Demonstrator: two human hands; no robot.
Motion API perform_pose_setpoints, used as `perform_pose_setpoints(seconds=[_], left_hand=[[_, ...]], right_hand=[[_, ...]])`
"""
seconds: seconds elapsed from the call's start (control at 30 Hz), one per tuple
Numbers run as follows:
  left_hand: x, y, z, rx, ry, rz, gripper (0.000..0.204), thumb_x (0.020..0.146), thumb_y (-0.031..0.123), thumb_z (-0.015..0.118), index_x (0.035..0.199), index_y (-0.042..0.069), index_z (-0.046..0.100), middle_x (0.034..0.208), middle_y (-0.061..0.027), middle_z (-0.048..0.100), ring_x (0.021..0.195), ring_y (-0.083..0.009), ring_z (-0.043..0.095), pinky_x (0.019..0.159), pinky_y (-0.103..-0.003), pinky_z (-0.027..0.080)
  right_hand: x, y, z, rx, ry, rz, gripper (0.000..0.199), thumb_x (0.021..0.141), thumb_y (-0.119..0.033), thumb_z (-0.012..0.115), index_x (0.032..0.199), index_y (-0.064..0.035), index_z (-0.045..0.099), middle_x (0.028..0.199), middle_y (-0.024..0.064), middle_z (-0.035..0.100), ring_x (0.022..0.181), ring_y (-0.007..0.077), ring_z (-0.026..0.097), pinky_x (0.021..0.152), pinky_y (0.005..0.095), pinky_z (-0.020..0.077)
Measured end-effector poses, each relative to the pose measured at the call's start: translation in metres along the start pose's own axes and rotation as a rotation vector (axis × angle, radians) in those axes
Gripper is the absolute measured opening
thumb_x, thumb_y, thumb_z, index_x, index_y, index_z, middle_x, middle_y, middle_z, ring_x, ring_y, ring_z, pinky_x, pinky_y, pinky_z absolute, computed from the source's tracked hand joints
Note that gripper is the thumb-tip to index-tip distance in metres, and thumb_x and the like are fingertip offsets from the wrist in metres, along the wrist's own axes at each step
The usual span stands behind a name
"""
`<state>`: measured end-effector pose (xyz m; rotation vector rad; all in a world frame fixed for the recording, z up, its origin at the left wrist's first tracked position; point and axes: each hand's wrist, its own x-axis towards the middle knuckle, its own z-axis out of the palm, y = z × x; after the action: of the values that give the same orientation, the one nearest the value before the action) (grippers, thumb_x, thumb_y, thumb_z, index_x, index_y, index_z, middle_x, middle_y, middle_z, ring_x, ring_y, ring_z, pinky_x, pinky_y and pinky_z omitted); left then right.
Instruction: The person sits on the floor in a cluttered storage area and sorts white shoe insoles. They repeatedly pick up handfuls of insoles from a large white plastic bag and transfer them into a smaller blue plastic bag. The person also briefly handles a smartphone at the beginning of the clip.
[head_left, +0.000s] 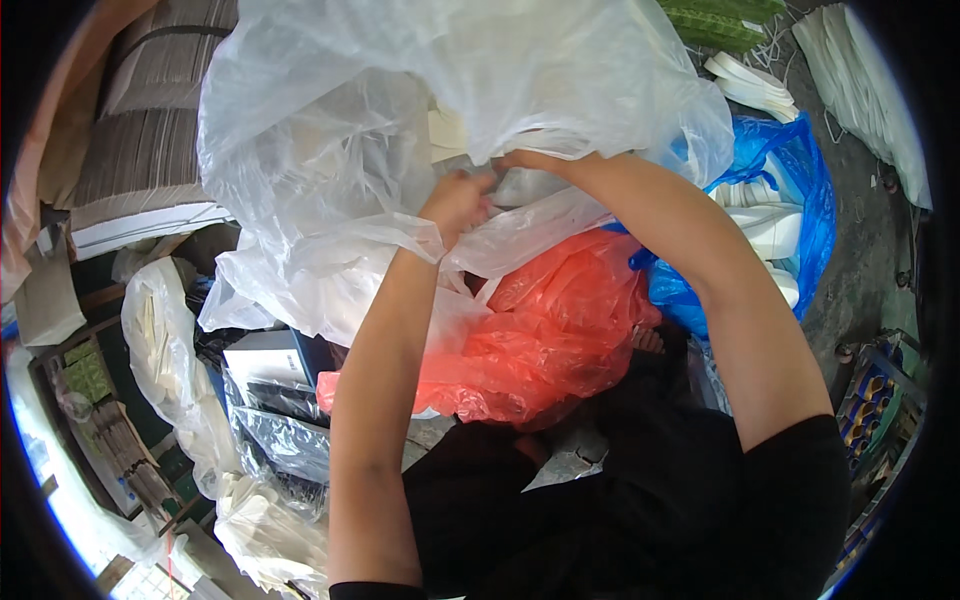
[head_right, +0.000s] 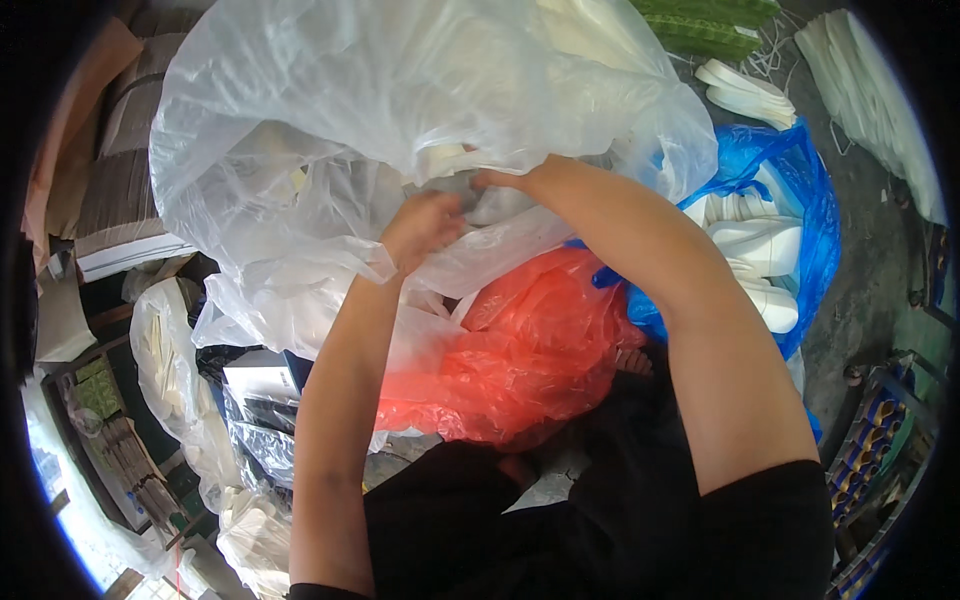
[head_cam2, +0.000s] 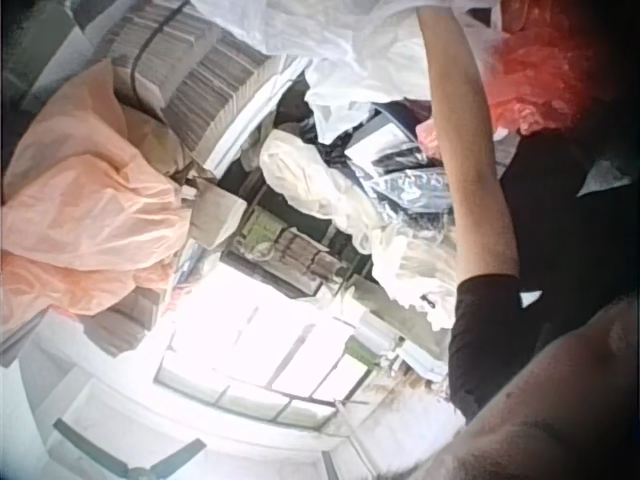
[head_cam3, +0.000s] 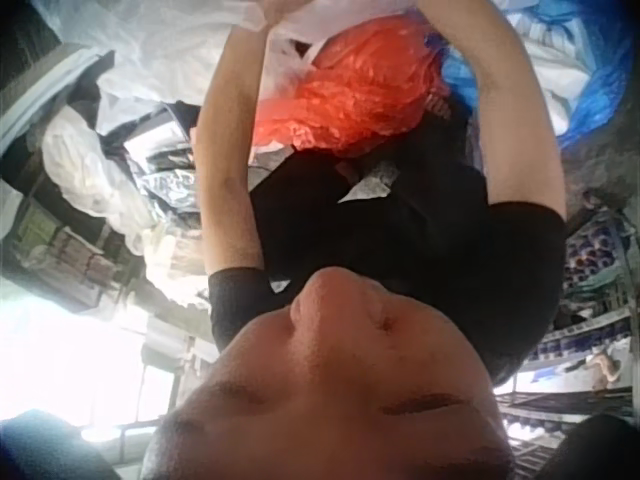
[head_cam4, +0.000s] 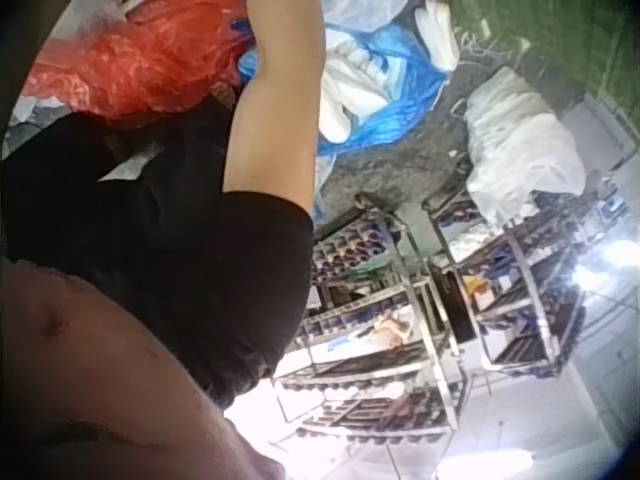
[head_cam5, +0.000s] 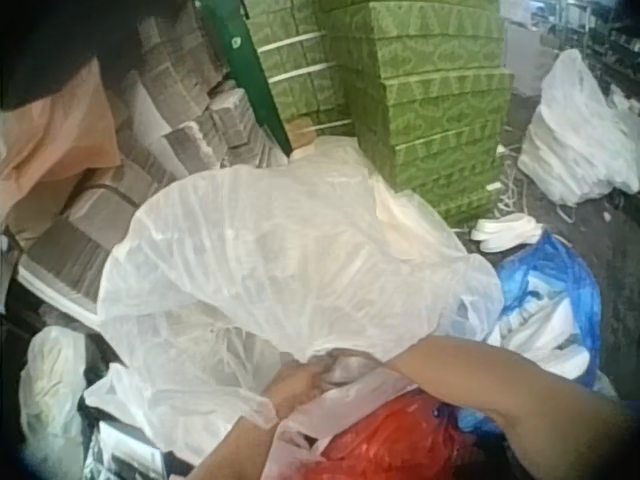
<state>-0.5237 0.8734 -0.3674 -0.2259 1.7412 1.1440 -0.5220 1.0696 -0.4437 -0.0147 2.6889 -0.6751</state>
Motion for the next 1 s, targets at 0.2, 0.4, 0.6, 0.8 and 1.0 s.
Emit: perform_pose_setpoints(seconds=[0.2,0.4,0.6,0.8,1.0], left_hand=[[0.014,-0.01,-0.016,-0.498,0.352,0.299,0.074,0.095,0.028,0.066,0.156,0.007,0.028,0.15,-0.0151,0.043,0.136,-0.0342,0.045,0.11,-0.053,0.039],[-0.008,0.016,-0.005,-0.439,0.357,0.294,0.085,0.092,0.033,0.073,0.158,0.006,0.027,0.145,-0.0142,0.049,0.128,-0.0306,0.052,0.104,-0.046,0.045],[0.04,-0.035,-0.017,0.008,0.292,0.304,0.074,0.078,0.022,0.08,0.142,-0.001,0.051,0.129,-0.0198,0.063,0.122,-0.028,0.06,0.101,-0.037,0.049],[0.027,-0.056,0.001,0.769,0.378,0.452,0.075,0.078,0.013,0.069,0.146,-0.009,0.046,0.148,-0.0403,0.042,0.143,-0.05,0.039,0.116,-0.046,0.039],[0.019,-0.066,0.018,0.965,0.325,0.522,0.074,0.077,0.02,0.07,0.138,-0.017,0.048,0.145,-0.0458,0.04,0.144,-0.0542,0.033,0.118,-0.046,0.036]], right_hand=[[-0.001,0.007,0.01,0.013,-0.034,-0.02,0.063,0.083,-0.025,0.072,0.136,0.0015,0.053,0.129,0.0268,0.062,0.125,0.0402,0.057,0.106,0.048,0.0458],[-0.059,0.03,0.002,0.075,-0.124,-0.073,0.073,0.079,-0.03,0.077,0.138,0.0036,0.049,0.132,0.0273,0.06,0.129,0.0406,0.055,0.107,0.0485,0.0451],[-0.11,0.013,-0.005,-0.131,-0.104,0.081,0.087,0.075,-0.034,0.083,0.142,0.0049,0.044,0.136,0.0264,0.057,0.134,0.0411,0.051,0.108,0.0497,0.0445],[-0.129,0.019,0.02,-0.103,0.093,0.089,0.097,0.073,-0.034,0.085,0.148,0.0017,0.035,0.141,0.0254,0.049,0.129,0.0413,0.053,0.107,0.0496,0.0455],[-0.123,0.013,0.018,-0.091,0.188,-0.08,0.08,0.075,-0.026,0.081,0.144,-0.0026,0.046,0.13,0.0237,0.058,0.12,0.0398,0.058,0.1,0.0518,0.0471]])
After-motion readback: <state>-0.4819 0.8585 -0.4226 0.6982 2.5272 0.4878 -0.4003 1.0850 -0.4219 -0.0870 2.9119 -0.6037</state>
